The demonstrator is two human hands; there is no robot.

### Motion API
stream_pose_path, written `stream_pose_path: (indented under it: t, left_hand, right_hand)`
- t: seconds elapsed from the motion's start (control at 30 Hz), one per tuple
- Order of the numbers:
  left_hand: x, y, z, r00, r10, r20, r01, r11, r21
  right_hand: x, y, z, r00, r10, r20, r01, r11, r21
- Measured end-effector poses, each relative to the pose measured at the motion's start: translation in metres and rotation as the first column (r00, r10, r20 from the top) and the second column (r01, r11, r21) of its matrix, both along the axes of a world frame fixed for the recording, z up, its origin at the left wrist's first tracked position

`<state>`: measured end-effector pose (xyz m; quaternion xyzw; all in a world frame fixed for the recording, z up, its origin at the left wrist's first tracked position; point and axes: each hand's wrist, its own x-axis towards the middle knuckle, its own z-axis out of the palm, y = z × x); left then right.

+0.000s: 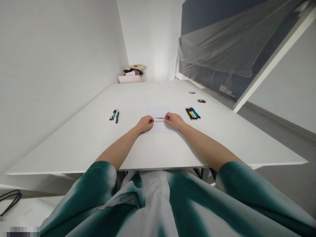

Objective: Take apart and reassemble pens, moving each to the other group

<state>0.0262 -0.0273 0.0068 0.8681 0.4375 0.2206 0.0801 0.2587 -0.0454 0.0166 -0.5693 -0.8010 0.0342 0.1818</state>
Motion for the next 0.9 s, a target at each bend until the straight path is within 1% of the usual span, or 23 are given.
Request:
stream_pose_path:
  t: [0.1, 0.23, 0.33, 0.43, 0.53, 0.63, 0.77, 0.9]
  left_hand:
    - [0.0003, 0.0001, -0.0008, 1.0, 0.013, -0.002, -0.013, 1.0, -0.014]
    - [0.0003, -0.0016, 0.0009, 0.998, 0.048, 0.042, -0.047, 0.998, -0.03]
    - [0.0, -0.0032, 0.0033, 0.992, 0.074, 0.102, -0.076, 0.997, 0.013]
    - [0.0001, -0.003, 0.0042, 0.987, 0.052, 0.154, -0.064, 0.995, 0.079]
    - [0.0007, -0.0007, 0.003, 0.989, 0.002, 0.151, -0.019, 0.994, 0.111]
    - [0.0011, 0.0021, 0.0013, 0.992, -0.02, 0.124, 0.004, 0.992, 0.127]
    - [0.0002, 0.0038, 0.0005, 0.995, -0.011, 0.101, -0.003, 0.991, 0.132]
    - [-0.0014, 0.0031, 0.0014, 0.992, 0.012, 0.124, -0.028, 0.992, 0.121]
  right_hand:
    - [0.0, 0.0002, 0.0002, 1.0, -0.003, 0.002, 0.003, 1.0, -0.003]
    - [0.0001, -0.0004, 0.0009, 1.0, -0.003, 0.002, 0.003, 1.0, -0.002]
    - [-0.0007, -0.0014, 0.0014, 1.0, 0.007, -0.002, -0.007, 1.0, -0.002]
    - [-0.0026, -0.0021, 0.0011, 0.999, 0.038, -0.004, -0.038, 0.999, 0.002]
    - [-0.0047, -0.0026, 0.0003, 0.997, 0.071, -0.013, -0.07, 0.997, 0.022]
    - [-0.0057, -0.003, -0.0001, 0.997, 0.08, -0.021, -0.08, 0.996, 0.031]
    - [-0.0048, -0.0028, 0.0003, 0.997, 0.071, -0.018, -0.071, 0.997, 0.026]
    - [-0.0018, -0.0009, 0.0008, 0.999, 0.049, -0.011, -0.049, 0.999, 0.019]
